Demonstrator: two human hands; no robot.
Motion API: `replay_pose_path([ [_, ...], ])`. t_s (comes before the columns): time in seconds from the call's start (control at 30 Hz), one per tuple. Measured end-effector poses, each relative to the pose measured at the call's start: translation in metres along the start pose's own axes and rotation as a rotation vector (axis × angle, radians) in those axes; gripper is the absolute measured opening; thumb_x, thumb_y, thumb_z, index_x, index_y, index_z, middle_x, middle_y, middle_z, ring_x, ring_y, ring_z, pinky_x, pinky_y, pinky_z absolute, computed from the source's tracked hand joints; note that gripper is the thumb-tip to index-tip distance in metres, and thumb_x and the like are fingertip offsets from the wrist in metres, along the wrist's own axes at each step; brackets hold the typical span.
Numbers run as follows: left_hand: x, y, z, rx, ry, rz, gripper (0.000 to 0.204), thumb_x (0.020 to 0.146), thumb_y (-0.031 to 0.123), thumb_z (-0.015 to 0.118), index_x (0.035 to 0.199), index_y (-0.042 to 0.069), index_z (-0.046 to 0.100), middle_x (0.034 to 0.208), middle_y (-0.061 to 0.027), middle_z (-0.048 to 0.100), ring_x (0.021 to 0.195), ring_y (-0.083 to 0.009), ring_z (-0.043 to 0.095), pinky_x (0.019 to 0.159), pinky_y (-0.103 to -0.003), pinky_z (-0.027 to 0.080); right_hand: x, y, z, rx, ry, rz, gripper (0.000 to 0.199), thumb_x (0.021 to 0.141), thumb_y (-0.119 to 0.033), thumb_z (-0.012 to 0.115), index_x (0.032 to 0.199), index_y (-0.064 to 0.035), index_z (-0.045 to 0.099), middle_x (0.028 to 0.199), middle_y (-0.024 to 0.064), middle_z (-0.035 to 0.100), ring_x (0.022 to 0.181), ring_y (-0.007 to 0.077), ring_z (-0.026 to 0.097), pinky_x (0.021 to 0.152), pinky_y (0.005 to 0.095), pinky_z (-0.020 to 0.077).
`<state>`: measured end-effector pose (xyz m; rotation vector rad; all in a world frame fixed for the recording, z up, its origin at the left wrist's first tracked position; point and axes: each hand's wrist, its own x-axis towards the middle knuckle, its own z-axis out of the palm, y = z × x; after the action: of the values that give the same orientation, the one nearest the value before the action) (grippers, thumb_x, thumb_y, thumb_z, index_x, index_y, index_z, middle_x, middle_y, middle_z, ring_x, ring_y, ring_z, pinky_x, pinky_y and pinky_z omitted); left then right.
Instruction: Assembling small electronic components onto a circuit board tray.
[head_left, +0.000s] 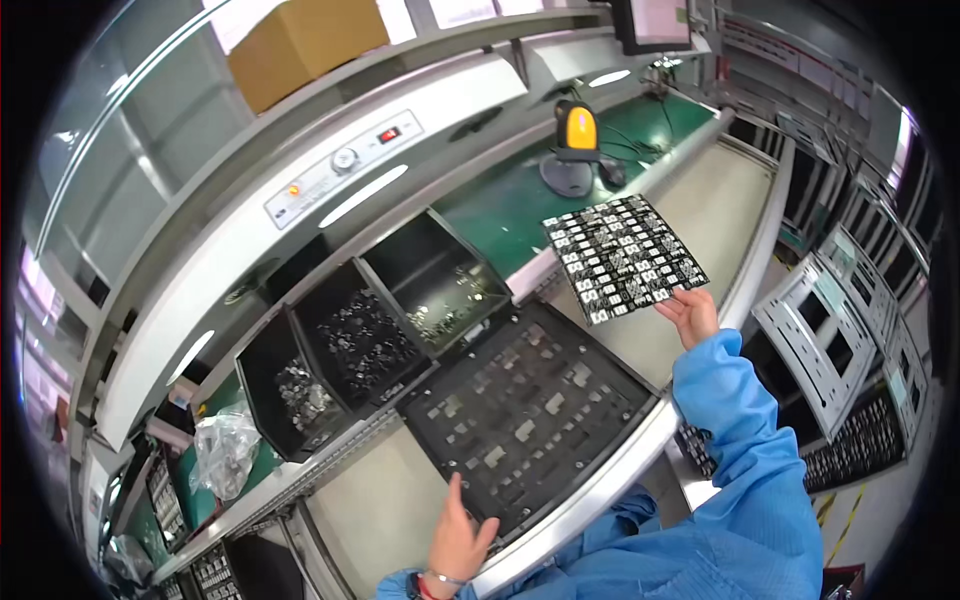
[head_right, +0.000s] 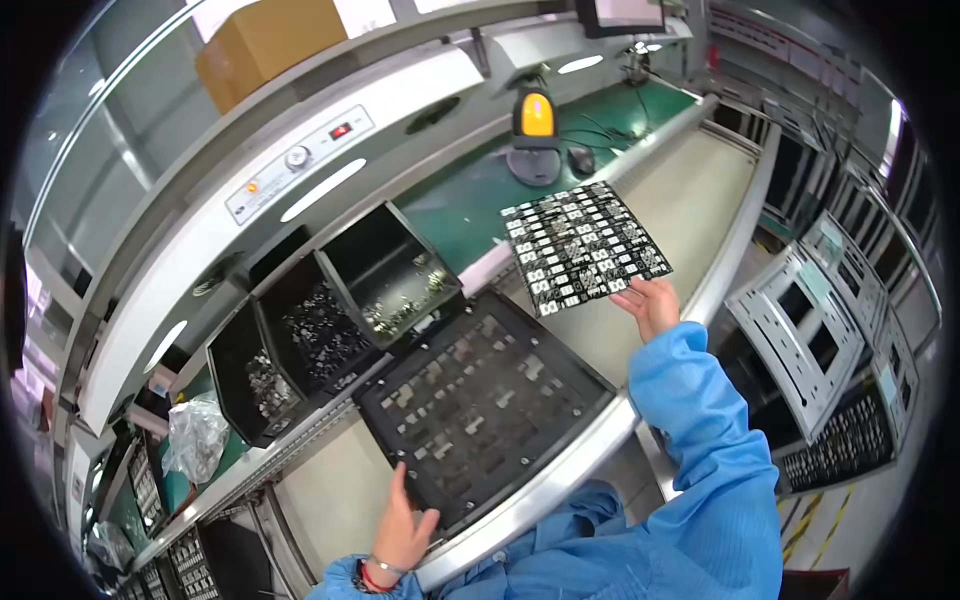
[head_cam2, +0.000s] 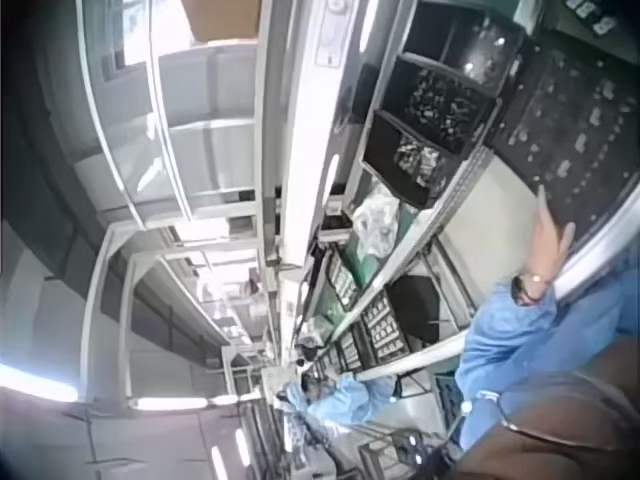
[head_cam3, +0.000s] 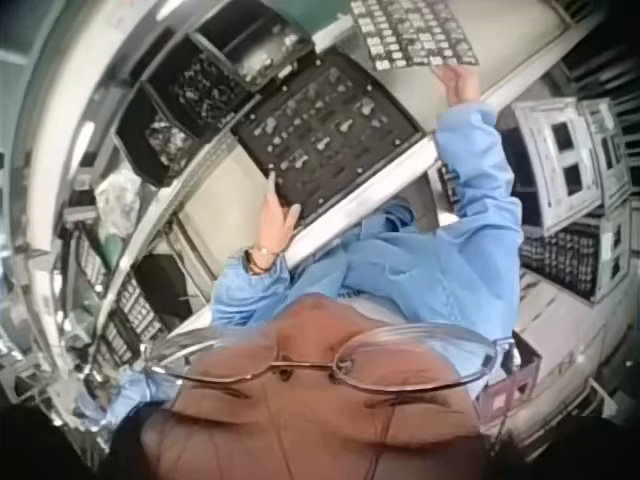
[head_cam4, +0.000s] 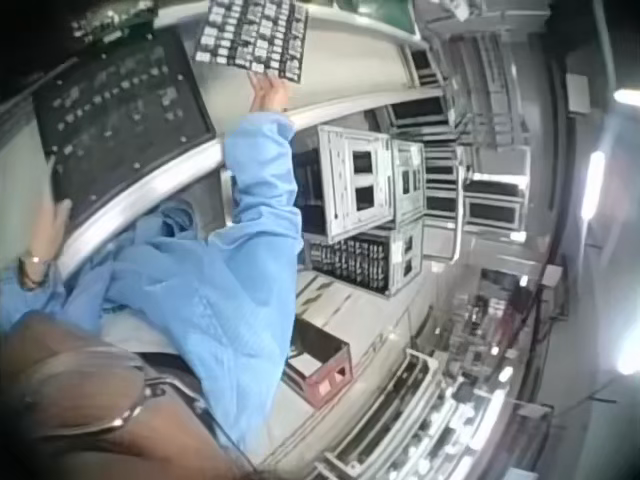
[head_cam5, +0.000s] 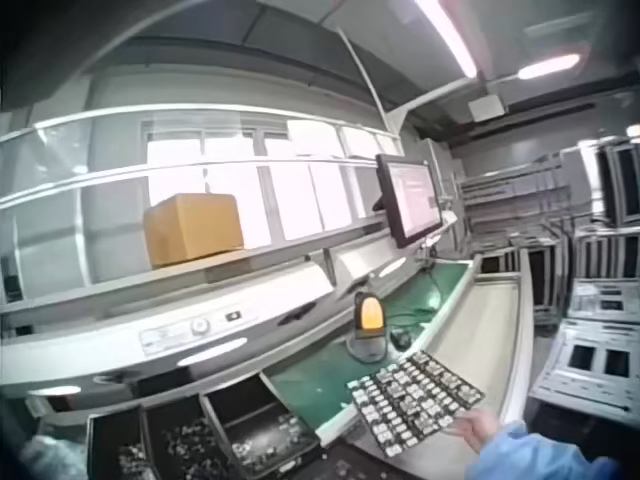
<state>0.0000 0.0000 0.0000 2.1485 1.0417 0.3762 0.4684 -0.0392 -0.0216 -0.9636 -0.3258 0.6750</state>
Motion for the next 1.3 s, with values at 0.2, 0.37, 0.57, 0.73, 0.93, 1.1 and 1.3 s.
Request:
replay_pose_path([
  [0.2,0.008,0.000,-0.010,0.031,-0.074,0.014,0.079,0.083,0.023,0.062,0.142,-0.002,0.015,0.111,-0.0235,0.051,0.093,-0.0345,0.056,0.082,-0.038,0.047,0.050,0.019,0.037,0.019,0.023,-0.081,0.010,0.087,-0.004,0.050,0.094,0.0024,0.052,0.098,0.0155,0.062,0.089,0.0286,0.064,0.083,0.0409,0.0538],
  [0.37,0.011,-0.008,-0.010,-0.008,-0.001,0.031,0.075,0.084,0.021,0.060,0.142,-0.001,0.017,0.106,-0.0206,0.053,0.090,-0.0325,0.056,0.081,-0.037,0.046,0.050,0.018,0.041,0.028,-0.012,-0.073,0.004,0.088,-0.006,0.053,0.086,-0.0047,0.050,0.095,0.0106,0.062,0.090,0.0262,0.064,0.084,0.0394,0.0524],
  [0.57,0.014,-0.004,-0.010,-0.120,0.026,-0.032,0.071,0.084,0.017,0.056,0.141,0.000,0.019,0.103,-0.0178,0.053,0.088,-0.0299,0.055,0.080,-0.035,0.046,0.047,0.012,0.037,0.030,0.014,-0.105,0.002,0.088,-0.005,0.051,0.087,-0.0046,0.050,0.093,0.0095,0.063,0.087,0.0243,0.064,0.081,0.0370,0.0530],
  [0.73,0.011,-0.004,-0.012,-0.083,0.025,-0.058,0.069,0.084,0.017,0.056,0.141,0.000,0.020,0.102,-0.0174,0.053,0.087,-0.0294,0.056,0.078,-0.035,0.046,0.047,0.016,0.025,-0.001,-0.001,-0.123,0.010,0.088,-0.006,0.048,0.096,-0.0031,0.051,0.096,0.0105,0.065,0.082,0.0204,0.065,0.071,0.0311,0.0534],
  [0.93,0.012,-0.005,-0.011,-0.088,0.033,-0.071,0.069,0.084,0.016,0.056,0.140,0.000,0.020,0.101,-0.0178,0.053,0.085,-0.0296,0.057,0.077,-0.035,0.047,0.046,0.015,0.025,-0.007,0.045,-0.157,0.006,0.085,-0.006,0.051,0.089,-0.0036,0.053,0.090,0.0109,0.065,0.078,0.0221,0.066,0.068,0.0324,0.0538],
  [1.1,0.019,-0.008,-0.016,-0.154,-0.074,0.018,0.080,0.081,0.023,0.064,0.141,-0.002,0.018,0.105,-0.0230,0.056,0.090,-0.0373,0.057,0.076,-0.039,0.048,0.022,0.007,0.026,0.033,0.088,-0.207,0.003,0.082,-0.005,0.052,0.085,-0.0042,0.053,0.088,0.0108,0.065,0.078,0.0217,0.065,0.070,0.0343,0.0529],
  [1.3,0.047,0.023,-0.056,0.145,-0.211,-0.148,0.066,0.085,0.009,0.057,0.142,0.005,0.024,0.111,-0.0175,0.055,0.094,-0.0273,0.059,0.079,-0.034,0.048,-0.096,0.026,0.046,0.119,0.124,-0.262,0.010,0.079,0.000,0.055,0.076,-0.0069,0.048,0.076,0.0071,0.058,0.071,0.0183,0.058,0.069,0.0362,0.0520],
])
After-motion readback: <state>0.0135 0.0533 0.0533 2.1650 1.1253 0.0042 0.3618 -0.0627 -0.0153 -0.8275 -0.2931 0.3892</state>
